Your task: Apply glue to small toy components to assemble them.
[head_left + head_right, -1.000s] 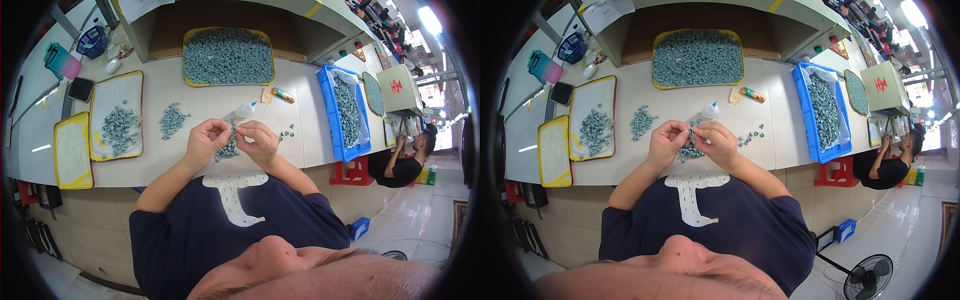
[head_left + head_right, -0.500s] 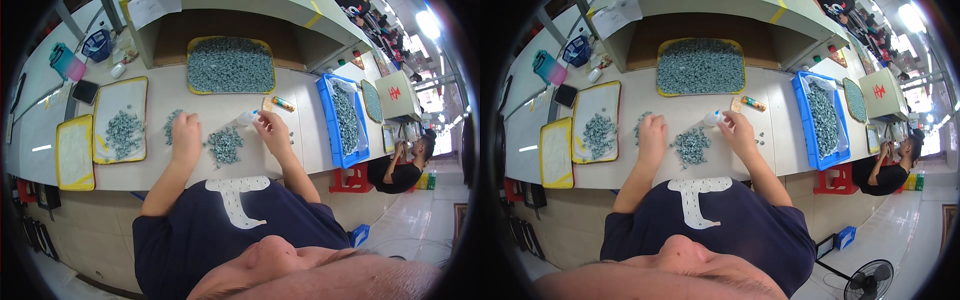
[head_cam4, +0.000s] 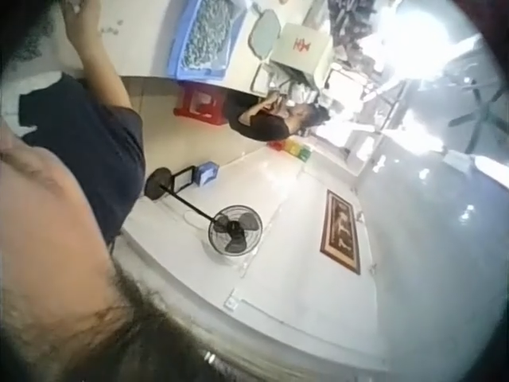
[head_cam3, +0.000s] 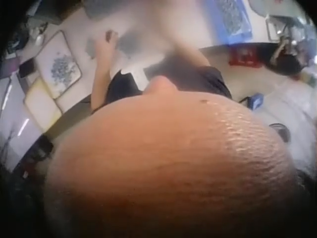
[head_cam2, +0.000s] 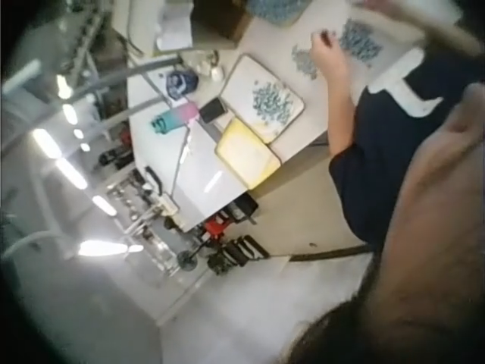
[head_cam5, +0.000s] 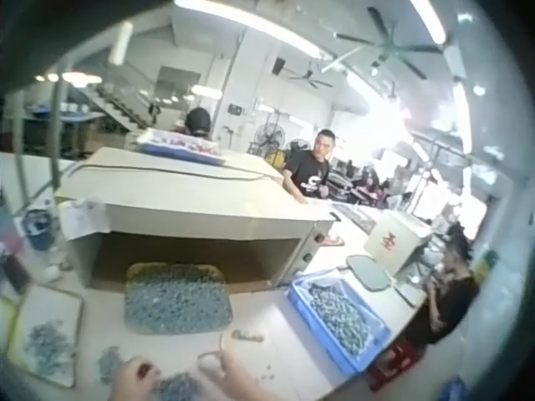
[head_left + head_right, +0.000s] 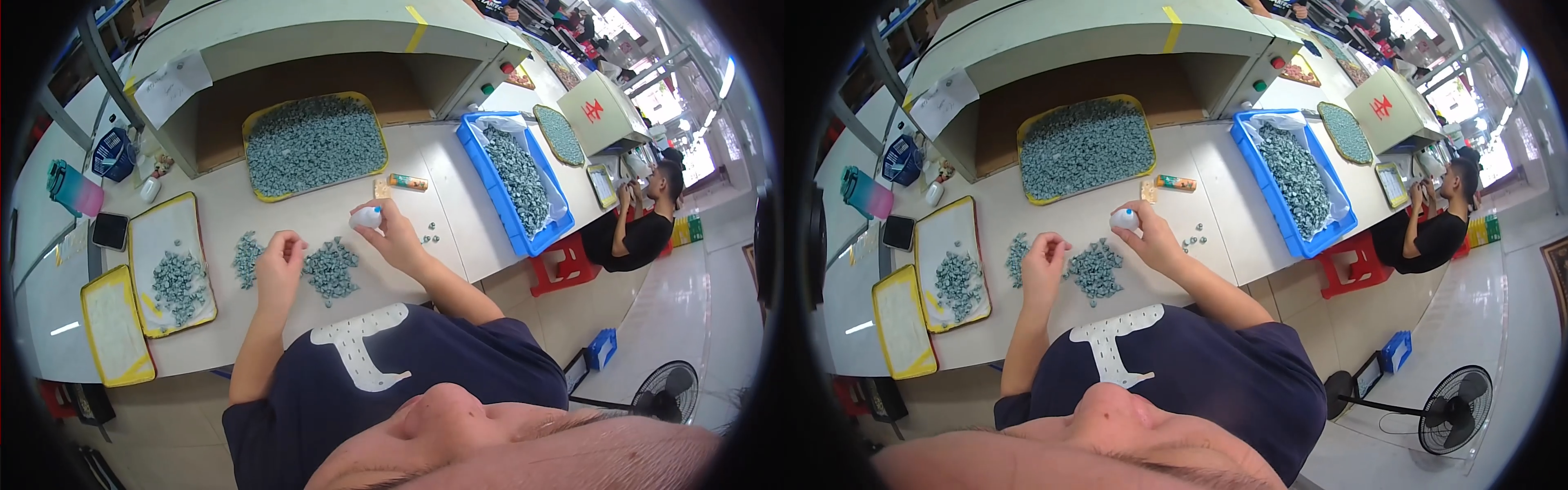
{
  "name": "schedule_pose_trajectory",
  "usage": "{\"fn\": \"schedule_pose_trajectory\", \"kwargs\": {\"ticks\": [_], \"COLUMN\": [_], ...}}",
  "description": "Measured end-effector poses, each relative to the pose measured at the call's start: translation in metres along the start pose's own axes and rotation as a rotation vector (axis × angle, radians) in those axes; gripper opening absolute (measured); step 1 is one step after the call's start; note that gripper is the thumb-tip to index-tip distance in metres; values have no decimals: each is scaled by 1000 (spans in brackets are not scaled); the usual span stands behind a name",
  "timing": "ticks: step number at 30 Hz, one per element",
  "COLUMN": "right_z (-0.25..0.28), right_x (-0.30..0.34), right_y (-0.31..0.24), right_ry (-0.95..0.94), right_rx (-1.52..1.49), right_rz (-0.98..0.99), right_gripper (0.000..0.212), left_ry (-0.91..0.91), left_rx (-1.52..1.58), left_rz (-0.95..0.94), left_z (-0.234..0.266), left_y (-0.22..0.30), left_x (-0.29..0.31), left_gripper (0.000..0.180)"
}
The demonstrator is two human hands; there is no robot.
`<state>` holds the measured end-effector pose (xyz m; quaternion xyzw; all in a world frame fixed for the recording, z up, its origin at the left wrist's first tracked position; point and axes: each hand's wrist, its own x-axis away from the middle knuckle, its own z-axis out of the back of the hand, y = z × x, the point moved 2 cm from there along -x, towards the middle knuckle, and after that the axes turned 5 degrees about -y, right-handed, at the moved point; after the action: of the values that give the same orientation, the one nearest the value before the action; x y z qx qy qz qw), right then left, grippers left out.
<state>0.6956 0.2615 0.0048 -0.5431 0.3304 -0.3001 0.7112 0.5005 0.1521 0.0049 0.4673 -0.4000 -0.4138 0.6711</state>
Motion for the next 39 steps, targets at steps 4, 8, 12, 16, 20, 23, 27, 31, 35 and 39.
{"fn": "schedule_pose_trajectory", "kwargs": {"ticks": [4,8,12,16,20,23,27,31,35,39], "right_z": [5,3,0,3,0,-1,-4,-6,-9,-11], "right_x": [4,0,-3,-7,-8,-10,-11,-12,-12,-13], "right_y": [-28,-38,-37,-35,-48,-48,-46,-47,-49,-52], "right_ry": [-46,-128,-105,-85,-71,-50,-26,-18,-25,-41], "right_rx": [407,496,560,729,963,1010,1074,1129,1171,1205], "right_rz": [89,196,267,372,391,429,473,508,525,536], "right_gripper": [39,41,44,46,47,48,49,49,46,44], "left_ry": [-149,-198,-124,2,60,67,102,116,108,97], "left_rx": [381,544,626,379,-8,-58,-163,-239,-261,-267], "left_rz": [-74,-70,-199,-354,-472,-504,-586,-646,-681,-701], "left_z": [-17,-14,-8,-10,-4,-2,-1,1,3,5], "left_y": [-13,-12,-17,-25,-26,-21,-22,-22,-20,-19], "left_x": [1,-1,0,0,-1,-1,-3,-4,-4,-4], "left_gripper": [10,14,21,30,34,36,38,40,40,41]}}
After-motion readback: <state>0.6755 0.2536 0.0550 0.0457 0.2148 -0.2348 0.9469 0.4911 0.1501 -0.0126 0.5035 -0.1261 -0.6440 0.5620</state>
